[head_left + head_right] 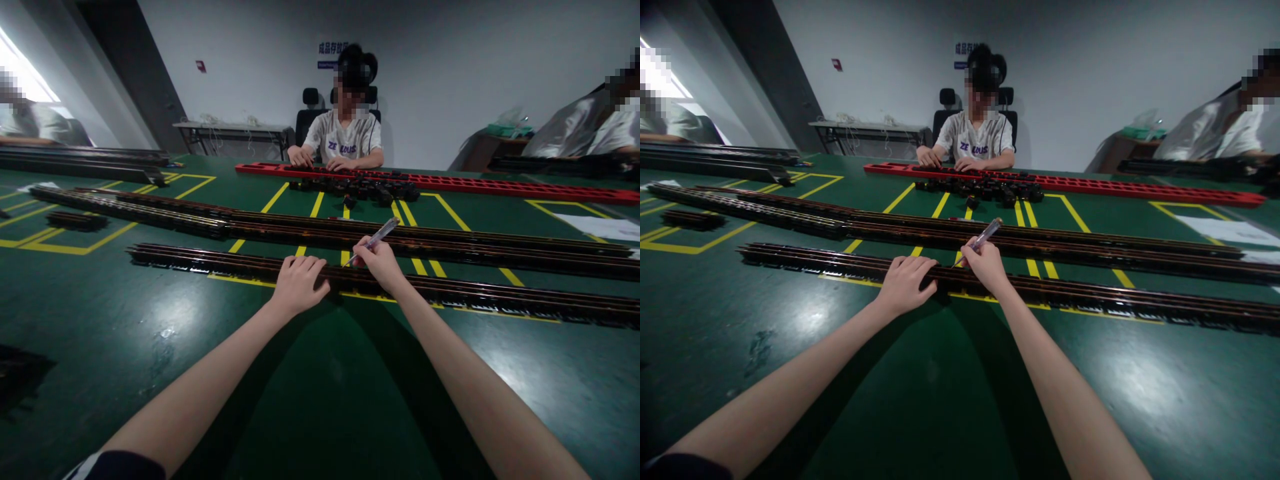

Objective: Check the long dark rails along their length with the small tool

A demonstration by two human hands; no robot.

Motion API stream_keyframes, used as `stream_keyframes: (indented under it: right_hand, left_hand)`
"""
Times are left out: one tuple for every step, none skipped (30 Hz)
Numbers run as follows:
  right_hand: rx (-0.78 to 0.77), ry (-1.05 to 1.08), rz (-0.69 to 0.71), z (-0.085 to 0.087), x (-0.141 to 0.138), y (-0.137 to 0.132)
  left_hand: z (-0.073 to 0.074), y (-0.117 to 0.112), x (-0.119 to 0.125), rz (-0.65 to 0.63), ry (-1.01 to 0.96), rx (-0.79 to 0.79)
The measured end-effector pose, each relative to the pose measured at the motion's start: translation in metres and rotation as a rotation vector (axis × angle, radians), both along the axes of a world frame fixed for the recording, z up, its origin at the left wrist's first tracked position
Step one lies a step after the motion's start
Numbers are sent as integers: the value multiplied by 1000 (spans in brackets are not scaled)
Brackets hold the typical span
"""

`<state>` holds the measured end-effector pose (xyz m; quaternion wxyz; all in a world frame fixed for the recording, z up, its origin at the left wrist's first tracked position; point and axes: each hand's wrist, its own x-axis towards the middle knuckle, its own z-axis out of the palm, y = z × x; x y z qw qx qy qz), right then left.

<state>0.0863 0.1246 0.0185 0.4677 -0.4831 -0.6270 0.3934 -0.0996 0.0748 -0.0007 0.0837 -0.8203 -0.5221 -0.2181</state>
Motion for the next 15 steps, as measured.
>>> stream_keyframes:
  right_hand:
    - [-2, 2, -2, 0, 0, 0]
    - [-3, 5, -4, 0, 0, 0]
    - [-4, 10, -8, 1, -1, 0]
    - [-7, 14, -11, 1, -1, 0]
    - [-10, 18, -15, 1, -1, 0]
    - [-14, 23, -18, 1, -1, 1]
    - [-16, 26, -22, 1, -1, 1]
    - [-20, 28, -25, 1, -1, 1]
    - [-21, 29, -26, 2, -1, 1]
    - [-20, 29, -27, 2, -1, 1]
    - [-17, 29, -27, 1, -1, 1]
    - [-13, 29, -25, 1, -1, 1]
    - [-9, 30, -22, 1, -1, 1]
    - [-5, 31, -19, 1, -1, 2]
    - [-2, 33, -17, 0, -1, 2]
  left_hand:
    - [0, 0, 0, -1, 2, 2]
    - [0, 0, 0, -1, 4, 2]
    - [0, 0, 0, -1, 5, 3]
    - [-1, 0, 0, 0, 5, 6]
    - [-1, 0, 0, 3, 4, 9]
    - [-1, 0, 0, 6, 4, 12]
    - [-1, 0, 1, 9, 3, 13]
    - [-1, 0, 1, 10, 3, 12]
    - [-1, 0, 1, 10, 5, 9]
    - [0, 0, 1, 10, 8, 6]
    - [0, 0, 1, 9, 9, 5]
    - [0, 0, 1, 10, 9, 6]
    - [0, 0, 1, 11, 9, 7]
    - [0, 0, 1, 12, 8, 10]
    - [0, 0, 1, 12, 8, 13]
